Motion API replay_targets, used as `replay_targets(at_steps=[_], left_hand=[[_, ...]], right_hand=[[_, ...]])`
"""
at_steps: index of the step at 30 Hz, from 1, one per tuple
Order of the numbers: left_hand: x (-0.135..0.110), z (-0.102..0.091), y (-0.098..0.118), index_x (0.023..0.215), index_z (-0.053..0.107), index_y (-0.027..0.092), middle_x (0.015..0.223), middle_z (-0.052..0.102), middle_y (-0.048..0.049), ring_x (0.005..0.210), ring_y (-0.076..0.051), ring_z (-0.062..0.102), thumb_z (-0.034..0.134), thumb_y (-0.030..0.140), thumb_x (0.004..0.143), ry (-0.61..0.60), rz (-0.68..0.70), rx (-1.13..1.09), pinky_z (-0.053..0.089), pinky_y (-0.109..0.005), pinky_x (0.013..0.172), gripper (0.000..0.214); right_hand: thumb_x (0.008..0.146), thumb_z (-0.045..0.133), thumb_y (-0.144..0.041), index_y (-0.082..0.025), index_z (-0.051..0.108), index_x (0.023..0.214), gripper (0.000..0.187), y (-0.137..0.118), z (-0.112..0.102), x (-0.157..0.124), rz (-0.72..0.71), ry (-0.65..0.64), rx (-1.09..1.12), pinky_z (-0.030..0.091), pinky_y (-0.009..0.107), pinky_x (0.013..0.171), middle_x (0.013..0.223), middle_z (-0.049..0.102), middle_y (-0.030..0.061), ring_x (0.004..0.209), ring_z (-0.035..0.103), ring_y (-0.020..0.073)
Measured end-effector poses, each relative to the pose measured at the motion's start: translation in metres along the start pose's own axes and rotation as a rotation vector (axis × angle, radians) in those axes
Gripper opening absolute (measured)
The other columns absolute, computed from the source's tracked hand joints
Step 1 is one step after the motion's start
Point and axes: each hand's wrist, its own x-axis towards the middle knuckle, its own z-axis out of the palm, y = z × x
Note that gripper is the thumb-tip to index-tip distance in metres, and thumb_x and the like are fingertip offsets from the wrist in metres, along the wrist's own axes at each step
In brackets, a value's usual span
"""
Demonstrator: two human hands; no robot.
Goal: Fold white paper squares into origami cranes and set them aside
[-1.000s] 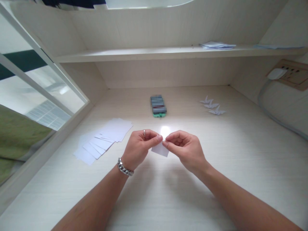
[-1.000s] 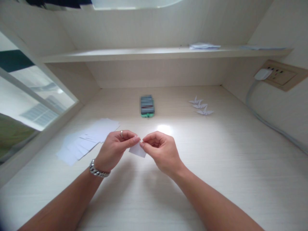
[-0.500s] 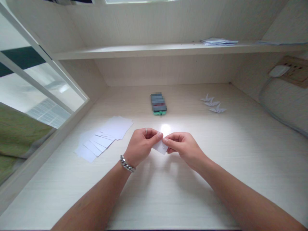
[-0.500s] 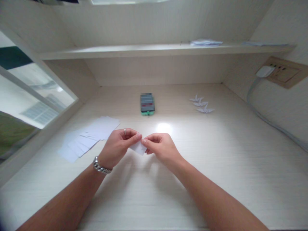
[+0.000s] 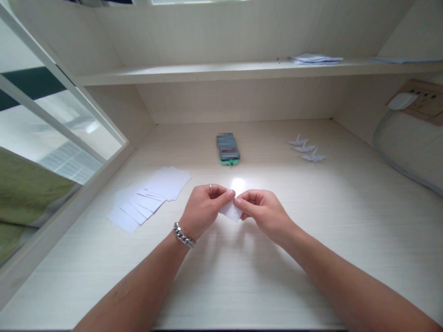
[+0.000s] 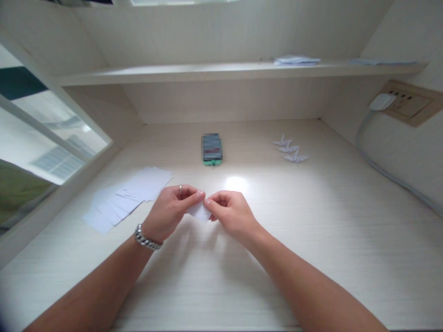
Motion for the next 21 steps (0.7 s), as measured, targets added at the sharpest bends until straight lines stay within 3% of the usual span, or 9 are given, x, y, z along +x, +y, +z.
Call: replay_targets(at_steps=[8, 16, 21], left_hand=[[0.0018, -0.0033, -0.0006, 0.067, 0.064, 0.013, 0.062, 0.06, -0.0004, 0.057, -0.011, 0.051, 0.075, 0.033, 0.069, -0.117, -0.007, -0.027, 0.037, -0.024, 0.055, 0.023], [0.0021, -0.0059, 0.0007, 0.063, 0.066, 0.012, 0.06, 0.06, 0.0003, 0.058, -0.01, 0.05, 0.074, 0.029, 0.069, -0.128, -0.017, 0.062, 0.036, -0.023, 0.056, 0.019], [0.0007, -0.0035, -0.0011, 0.064, 0.067, 0.013, 0.06, 0.061, 0.0005, 0.056, -0.01, 0.05, 0.077, 0.028, 0.066, -0.131, -0.02, -0.068, 0.037, -0.023, 0.055, 0.018]], right_hand=[[0.078, 0.068, -0.035, -0.015, 0.065, 0.068, 0.023, 0.0022, -0.0037, -0.0007, -0.037, -0.032, -0.023, 0.039, 0.025, 0.055, 0.061, 0.061, 0.0007, 0.056, 0.053, 0.011], [0.08, 0.065, -0.034, -0.014, 0.063, 0.069, 0.023, 0.0023, -0.0064, -0.0009, -0.06, -0.063, -0.098, 0.036, 0.026, 0.055, 0.064, 0.058, 0.0002, 0.058, 0.049, 0.0111], [0.081, 0.065, -0.034, -0.014, 0.064, 0.072, 0.022, -0.0003, -0.0077, -0.0014, -0.074, -0.081, -0.106, 0.037, 0.026, 0.056, 0.066, 0.059, 0.0006, 0.06, 0.05, 0.0117]])
